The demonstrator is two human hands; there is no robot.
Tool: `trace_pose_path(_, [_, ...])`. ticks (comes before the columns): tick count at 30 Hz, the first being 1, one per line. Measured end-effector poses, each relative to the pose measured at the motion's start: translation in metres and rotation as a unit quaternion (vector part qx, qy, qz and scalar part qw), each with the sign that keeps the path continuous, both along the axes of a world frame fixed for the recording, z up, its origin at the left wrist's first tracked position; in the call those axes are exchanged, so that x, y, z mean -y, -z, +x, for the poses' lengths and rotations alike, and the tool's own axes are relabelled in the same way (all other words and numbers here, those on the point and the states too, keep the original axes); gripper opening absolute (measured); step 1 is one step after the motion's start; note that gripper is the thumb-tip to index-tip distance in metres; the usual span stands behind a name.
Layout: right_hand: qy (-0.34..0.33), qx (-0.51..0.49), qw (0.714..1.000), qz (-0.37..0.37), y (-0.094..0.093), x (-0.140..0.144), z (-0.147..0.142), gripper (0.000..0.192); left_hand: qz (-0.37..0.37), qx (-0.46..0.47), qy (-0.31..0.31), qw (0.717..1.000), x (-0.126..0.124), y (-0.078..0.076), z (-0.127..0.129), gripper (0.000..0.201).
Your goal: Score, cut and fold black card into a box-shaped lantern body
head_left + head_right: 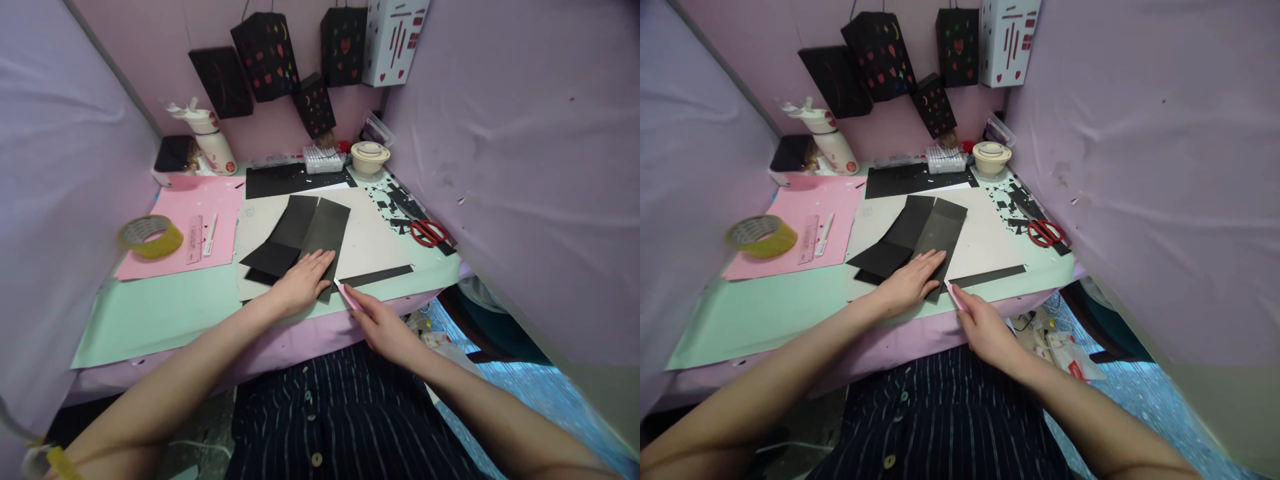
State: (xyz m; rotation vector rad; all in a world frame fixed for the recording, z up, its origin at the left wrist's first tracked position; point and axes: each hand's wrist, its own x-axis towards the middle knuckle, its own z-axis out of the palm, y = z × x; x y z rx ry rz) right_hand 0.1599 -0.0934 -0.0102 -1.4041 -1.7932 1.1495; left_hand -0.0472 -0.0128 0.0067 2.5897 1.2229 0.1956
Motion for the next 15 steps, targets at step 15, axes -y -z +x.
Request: trace_pose_path(15, [0.003,0.016,1.000,0.013,0.0013,-0.0060,0.0019,0.053,-0.020,-0.014,0.033,0.999,0.0064,-0.0046,-0.0074,0.058])
